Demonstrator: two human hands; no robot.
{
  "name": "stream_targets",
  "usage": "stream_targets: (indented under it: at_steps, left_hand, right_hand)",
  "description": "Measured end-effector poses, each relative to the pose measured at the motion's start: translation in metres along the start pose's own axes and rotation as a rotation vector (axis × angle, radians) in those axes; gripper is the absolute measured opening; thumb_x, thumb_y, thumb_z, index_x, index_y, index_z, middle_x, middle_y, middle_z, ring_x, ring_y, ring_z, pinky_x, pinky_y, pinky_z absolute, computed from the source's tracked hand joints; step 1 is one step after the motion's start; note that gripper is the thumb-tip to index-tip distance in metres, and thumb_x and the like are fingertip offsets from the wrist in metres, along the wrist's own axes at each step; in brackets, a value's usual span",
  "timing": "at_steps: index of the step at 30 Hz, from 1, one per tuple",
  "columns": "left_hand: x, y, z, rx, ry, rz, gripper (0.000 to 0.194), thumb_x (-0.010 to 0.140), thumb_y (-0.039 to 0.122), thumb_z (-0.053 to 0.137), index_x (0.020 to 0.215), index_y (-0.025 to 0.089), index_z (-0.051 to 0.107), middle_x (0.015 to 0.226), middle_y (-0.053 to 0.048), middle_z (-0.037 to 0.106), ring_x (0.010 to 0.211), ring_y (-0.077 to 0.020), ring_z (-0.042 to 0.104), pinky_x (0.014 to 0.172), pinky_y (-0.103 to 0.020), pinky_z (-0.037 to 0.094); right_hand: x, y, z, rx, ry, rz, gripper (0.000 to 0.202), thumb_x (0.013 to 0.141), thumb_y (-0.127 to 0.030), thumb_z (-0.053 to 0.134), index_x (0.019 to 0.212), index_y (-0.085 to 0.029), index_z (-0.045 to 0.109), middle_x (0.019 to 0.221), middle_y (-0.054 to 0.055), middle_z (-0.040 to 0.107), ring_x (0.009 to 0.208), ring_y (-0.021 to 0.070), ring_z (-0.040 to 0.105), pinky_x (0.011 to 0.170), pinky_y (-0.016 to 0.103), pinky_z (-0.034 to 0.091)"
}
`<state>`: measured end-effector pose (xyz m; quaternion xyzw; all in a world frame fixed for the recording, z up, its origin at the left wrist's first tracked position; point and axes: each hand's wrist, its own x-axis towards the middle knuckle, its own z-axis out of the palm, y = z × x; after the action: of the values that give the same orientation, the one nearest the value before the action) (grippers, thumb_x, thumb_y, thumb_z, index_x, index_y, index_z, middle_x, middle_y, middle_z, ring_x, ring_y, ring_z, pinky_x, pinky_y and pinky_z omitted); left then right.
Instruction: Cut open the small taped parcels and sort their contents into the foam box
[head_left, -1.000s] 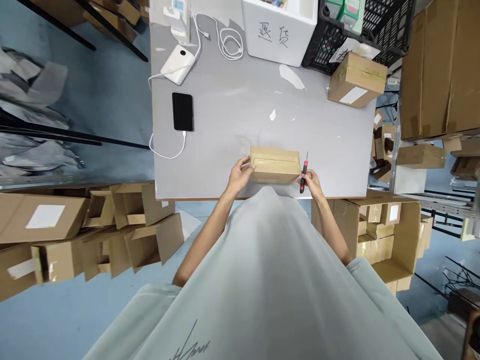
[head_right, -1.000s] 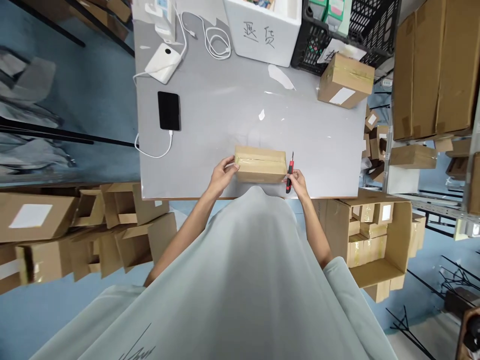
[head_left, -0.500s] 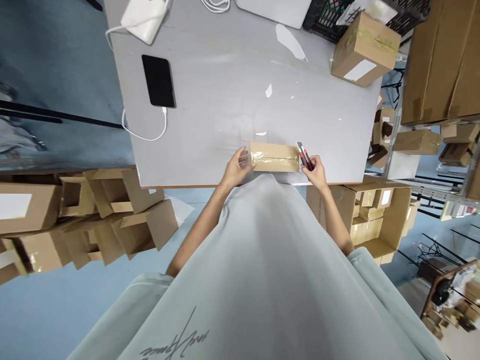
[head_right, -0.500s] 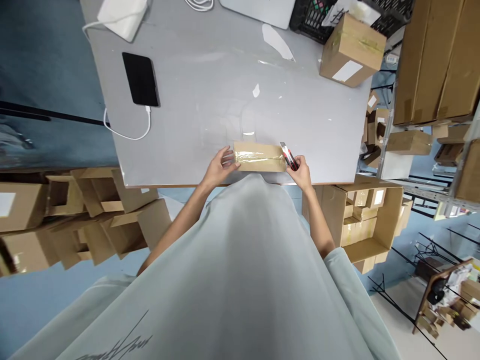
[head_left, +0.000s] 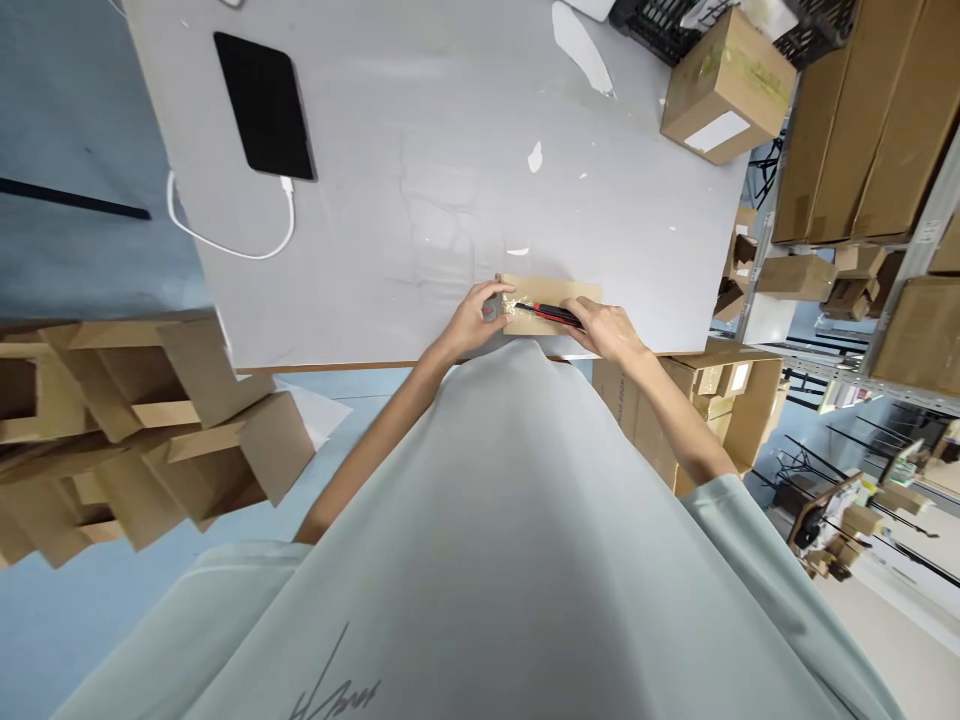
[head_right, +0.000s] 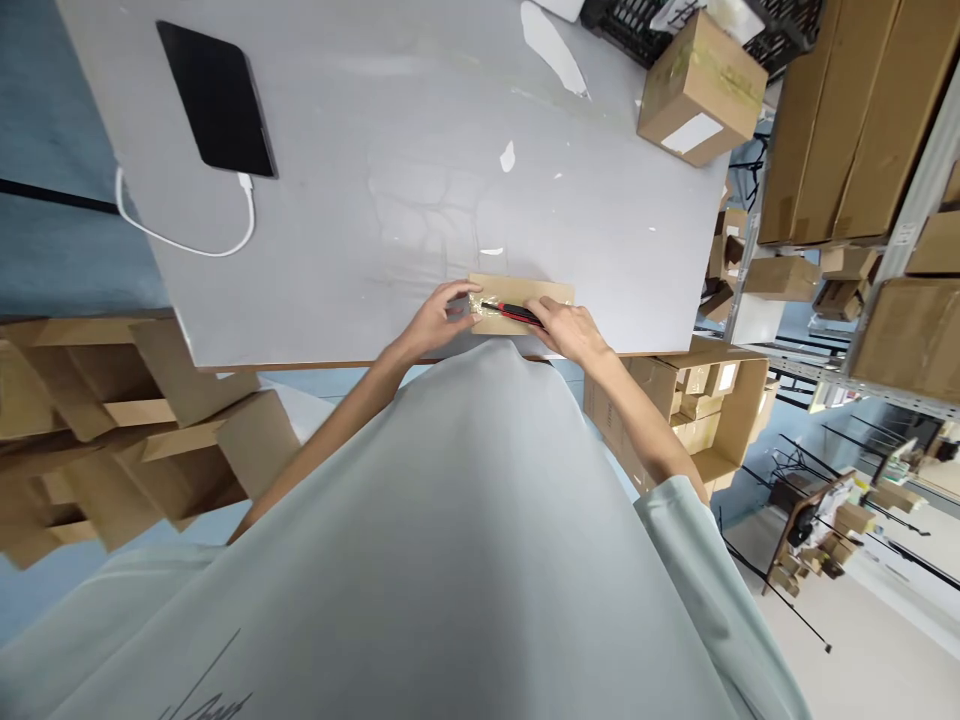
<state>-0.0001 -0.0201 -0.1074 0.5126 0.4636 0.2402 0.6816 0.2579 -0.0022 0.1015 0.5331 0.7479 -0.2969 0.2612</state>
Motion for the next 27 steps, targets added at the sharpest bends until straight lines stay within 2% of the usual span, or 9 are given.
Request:
stream_targets:
  at_steps: [8, 18, 24, 27]
  left_hand:
    - [0.006, -0.011, 0.003, -0.082, -0.030, 0.024, 0.071, 0.090, 0.053, 0.085, 0.154, 0.028, 0.071, 0.169, -0.015, 0.053, 0.159, -0.0365, 0.055, 0.126, -0.051, 0.058]
    - [0.003, -0.013, 0.005, -0.119, -0.037, 0.047, 0.072, 0.091, 0.054, 0.087, 0.156, 0.030, 0.070, 0.170, -0.014, 0.052, 0.164, -0.0385, 0.050, 0.128, -0.053, 0.056]
    - [0.004, -0.015, 0.007, -0.118, -0.017, 0.049, 0.072, 0.090, 0.056, 0.088, 0.155, 0.030, 0.071, 0.169, -0.014, 0.053, 0.164, -0.0388, 0.050, 0.126, -0.051, 0.058]
    - [0.005, -0.018, 0.009, -0.095, -0.007, 0.052, 0.073, 0.090, 0.057, 0.088, 0.156, 0.030, 0.071, 0.170, -0.015, 0.053, 0.163, -0.0388, 0.051, 0.125, -0.052, 0.058]
  right_hand:
    - [0.016, -0.032, -0.030, -0.263, -0.140, 0.001, 0.044, 0.123, -0.029, 0.037, 0.162, -0.025, 0.057, 0.143, 0.016, 0.075, 0.115, 0.0310, 0.078, 0.073, 0.034, 0.046]
    - [0.020, -0.036, -0.031, -0.354, -0.144, -0.007, 0.045, 0.120, -0.022, 0.036, 0.160, -0.026, 0.057, 0.141, 0.017, 0.073, 0.108, 0.0304, 0.077, 0.075, 0.035, 0.048]
    - [0.021, -0.056, -0.042, -0.392, -0.180, -0.051, 0.058, 0.112, -0.005, 0.038, 0.164, -0.025, 0.054, 0.142, 0.019, 0.073, 0.112, 0.0304, 0.075, 0.077, 0.036, 0.050]
    - [0.023, -0.067, -0.046, -0.426, -0.195, -0.061, 0.060, 0.111, -0.003, 0.038, 0.165, -0.024, 0.054, 0.143, 0.020, 0.073, 0.113, 0.0304, 0.074, 0.077, 0.036, 0.050]
